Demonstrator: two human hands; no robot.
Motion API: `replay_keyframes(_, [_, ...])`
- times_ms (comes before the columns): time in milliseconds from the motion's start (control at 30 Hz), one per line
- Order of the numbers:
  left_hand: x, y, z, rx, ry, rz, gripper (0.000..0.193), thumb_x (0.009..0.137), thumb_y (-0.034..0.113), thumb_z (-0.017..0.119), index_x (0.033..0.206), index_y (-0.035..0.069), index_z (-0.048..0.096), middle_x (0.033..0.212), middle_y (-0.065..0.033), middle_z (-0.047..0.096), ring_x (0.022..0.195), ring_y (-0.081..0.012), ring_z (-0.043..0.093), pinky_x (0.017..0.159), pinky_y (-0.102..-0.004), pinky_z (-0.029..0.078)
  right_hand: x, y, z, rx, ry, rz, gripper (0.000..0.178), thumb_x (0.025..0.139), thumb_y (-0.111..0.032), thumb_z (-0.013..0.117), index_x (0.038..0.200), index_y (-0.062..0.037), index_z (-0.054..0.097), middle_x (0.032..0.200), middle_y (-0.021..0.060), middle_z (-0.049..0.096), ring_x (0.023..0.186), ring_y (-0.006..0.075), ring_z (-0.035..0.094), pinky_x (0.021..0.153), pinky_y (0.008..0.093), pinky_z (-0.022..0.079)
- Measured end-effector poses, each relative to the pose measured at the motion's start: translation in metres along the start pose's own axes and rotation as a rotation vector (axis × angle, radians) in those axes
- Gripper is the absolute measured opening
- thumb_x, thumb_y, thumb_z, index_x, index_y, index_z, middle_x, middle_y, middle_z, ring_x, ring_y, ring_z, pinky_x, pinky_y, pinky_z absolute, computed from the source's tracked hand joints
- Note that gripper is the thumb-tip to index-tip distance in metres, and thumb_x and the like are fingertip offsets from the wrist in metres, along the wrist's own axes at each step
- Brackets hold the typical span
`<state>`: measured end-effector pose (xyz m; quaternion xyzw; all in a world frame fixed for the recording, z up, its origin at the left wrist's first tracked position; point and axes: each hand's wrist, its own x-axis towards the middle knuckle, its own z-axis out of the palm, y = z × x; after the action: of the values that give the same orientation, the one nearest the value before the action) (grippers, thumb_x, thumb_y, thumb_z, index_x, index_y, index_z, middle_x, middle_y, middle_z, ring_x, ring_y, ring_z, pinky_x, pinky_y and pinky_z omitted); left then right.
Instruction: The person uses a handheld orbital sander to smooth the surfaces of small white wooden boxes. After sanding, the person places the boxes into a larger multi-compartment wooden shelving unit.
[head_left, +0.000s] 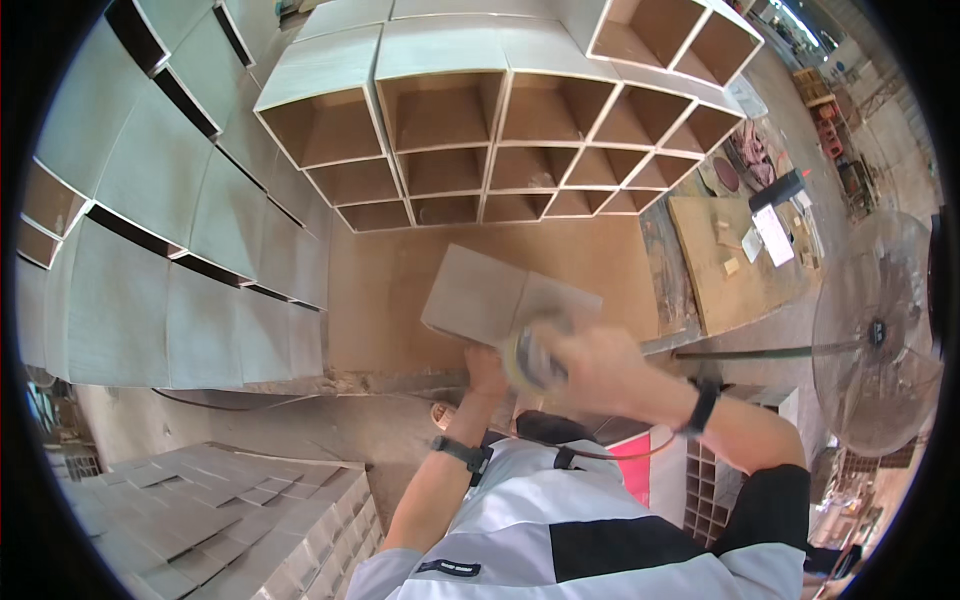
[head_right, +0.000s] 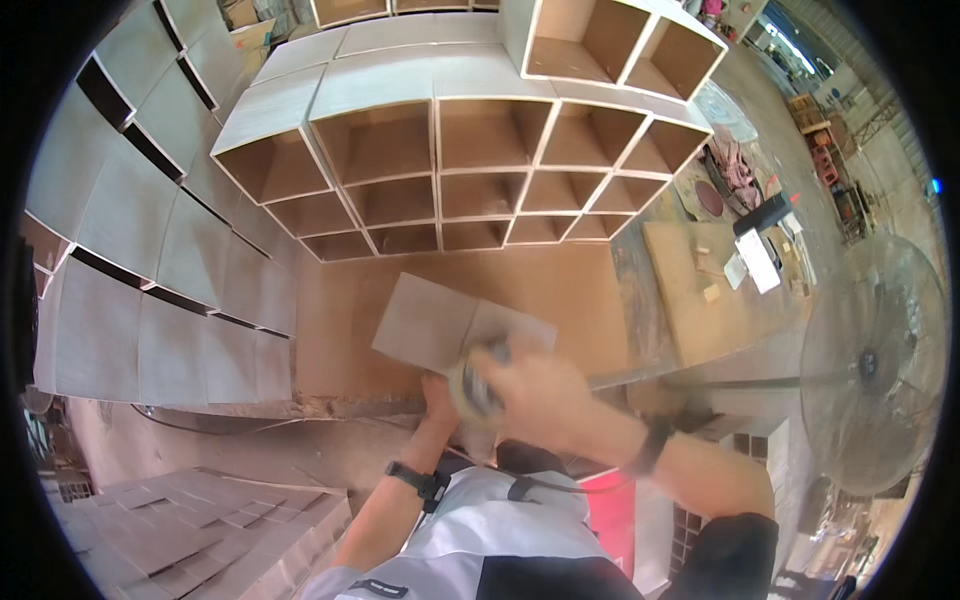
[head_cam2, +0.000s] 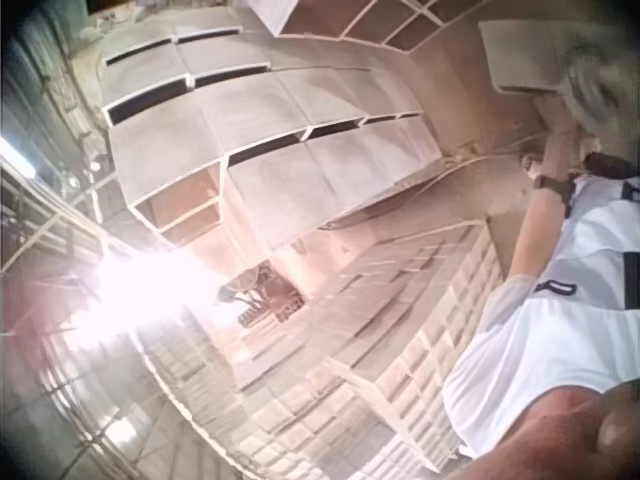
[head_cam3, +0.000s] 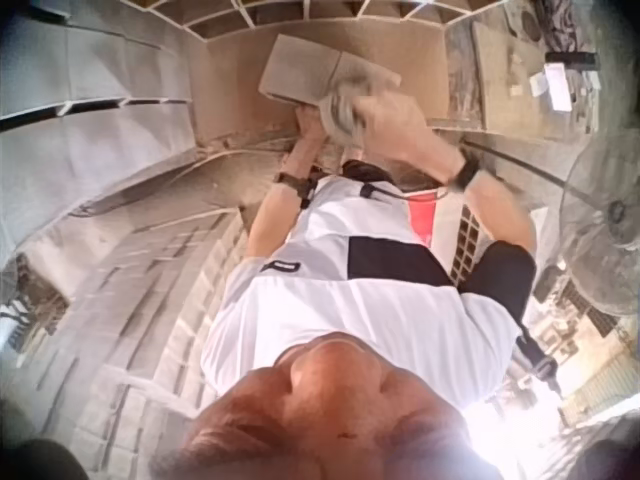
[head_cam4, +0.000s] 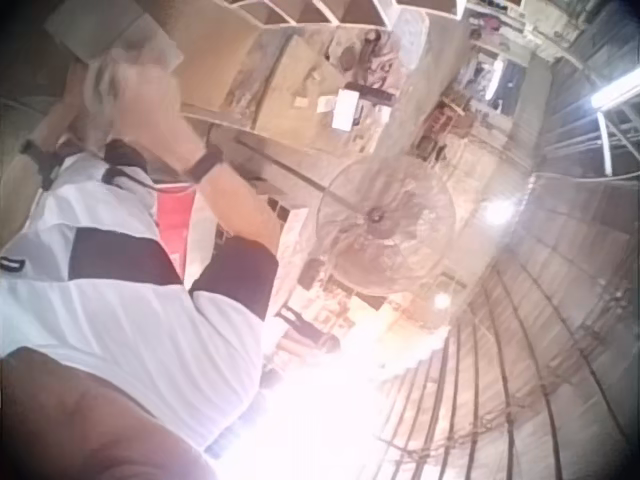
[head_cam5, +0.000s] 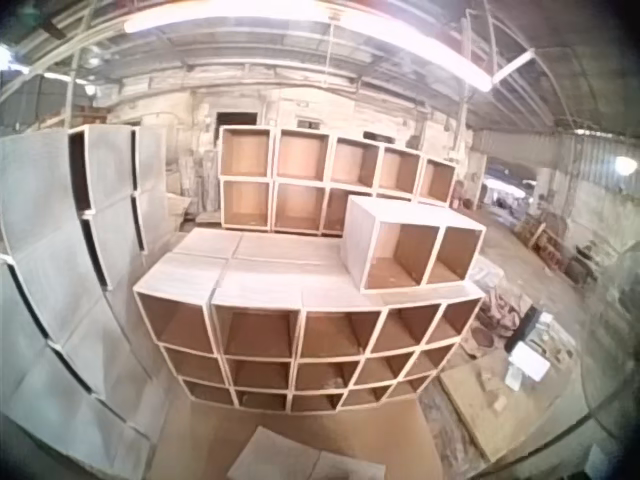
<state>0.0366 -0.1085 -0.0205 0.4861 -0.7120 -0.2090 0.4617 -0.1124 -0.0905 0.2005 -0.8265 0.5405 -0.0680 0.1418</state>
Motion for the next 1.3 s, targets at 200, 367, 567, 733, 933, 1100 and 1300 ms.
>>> replay_keyframes(200, [-0.001, 0.0, 0.005, 0.004, -0.051, -0.114, 0.033, 0.075, 0.014, 0.067, 0.107, 0.004, 0.066, 0.103, -0.0177, 0.068, 0.1, -0.0395, 0.062, 0.085, -0.0462, 0.049, 0.023, 0.021, -0.01, -0.088, 0.094, -0.042, 0.044, 0.078, -0.025, 0.067, 0.119, -0.0131, 0.057, 0.118, 0.0302, 0.054, 0.083, 0.0434, 0.065, 0.068, 0.0458, 0.054])
replay_keyframes(367, [-0.006, 0.006, -0.006, -0.026, -0.135, -0.262, 0.032, 0.076, 0.014, 0.067, 0.106, 0.005, 0.066, 0.105, -0.0178, 0.067, 0.103, -0.0376, 0.062, 0.089, -0.0458, 0.048, 0.025, 0.006, -0.01, 0.224, -0.068, 0.236, 0.034, 0.078, -0.026, 0.066, 0.109, -0.0124, 0.06, 0.102, 0.0213, 0.063, 0.081, 0.0377, 0.067, 0.064, 0.0449, 0.054])
replay_keyframes(567, [-0.007, 0.001, 0.0, 0.025, -0.045, -0.124, 0.03, 0.074, 0.011, 0.066, 0.102, 0.004, 0.066, 0.102, -0.0169, 0.068, 0.099, -0.0359, 0.063, 0.086, -0.0452, 0.049, 0.005, 0.008, -0.002, -0.142, 0.083, -0.082, 0.034, 0.082, -0.032, 0.061, 0.109, -0.0118, 0.061, 0.091, 0.0173, 0.062, 0.082, 0.0345, 0.064, 0.068, 0.0431, 0.051])
replay_keyframes(733, [-0.007, 0.0, 0.0, -0.045, -0.089, -0.201, 0.023, 0.074, 0.004, 0.063, 0.097, 0.003, 0.067, 0.094, -0.0165, 0.069, 0.09, -0.0394, 0.065, 0.078, -0.0437, 0.051, 0.025, 0.045, -0.008, 0.101, -0.052, 0.253, 0.047, 0.079, -0.033, 0.063, 0.12, -0.0111, 0.058, 0.099, 0.0191, 0.063, 0.097, 0.0361, 0.061, 0.081, 0.0432, 0.05])
replay_keyframes(933, [0.0, 0.016, 0.01, -0.001, 0.0, -0.228, 0.014, 0.076, 0.005, 0.062, 0.088, 0.0, 0.067, 0.086, -0.0203, 0.068, 0.086, -0.0419, 0.064, 0.071, -0.0426, 0.052, -0.017, 0.122, -0.05, 0.175, 0.367, 0.544, 0.056, 0.075, -0.024, 0.07, 0.127, -0.0079, 0.055, 0.116, 0.0199, 0.059, 0.106, 0.0364, 0.06, 0.087, 0.0433, 0.049])
replay_keyframes(1100, [-0.014, 0.011, -0.005, 0.058, -0.034, -0.488, 0.015, 0.073, 0.009, 0.063, 0.081, -0.003, 0.067, 0.075, -0.0243, 0.064, 0.076, -0.0424, 0.064, 0.064, -0.0458, 0.05, -0.078, 0.125, -0.051, 0.753, 0.944, 0.604, 0.05, 0.083, -0.01, 0.067, 0.13, -0.0066, 0.053, 0.118, 0.0088, 0.057, 0.105, 0.0218, 0.056, 0.091, 0.0356, 0.046])
replay_keyframes(1300, [-0.015, -0.007, -0.012, 0.405, -0.393, -0.213, 0.018, 0.077, 0.016, 0.061, 0.083, 0.001, 0.067, 0.075, -0.0219, 0.065, 0.076, -0.0401, 0.065, 0.067, -0.0494, 0.052, -0.128, 0.171, -0.041, 1.477, 1.504, 0.626, 0.049, 0.096, -0.037, 0.05, 0.128, 0.0001, 0.052, 0.125, 0.0109, 0.055, 0.109, 0.0226, 0.054, 0.088, 0.0367, 0.048])
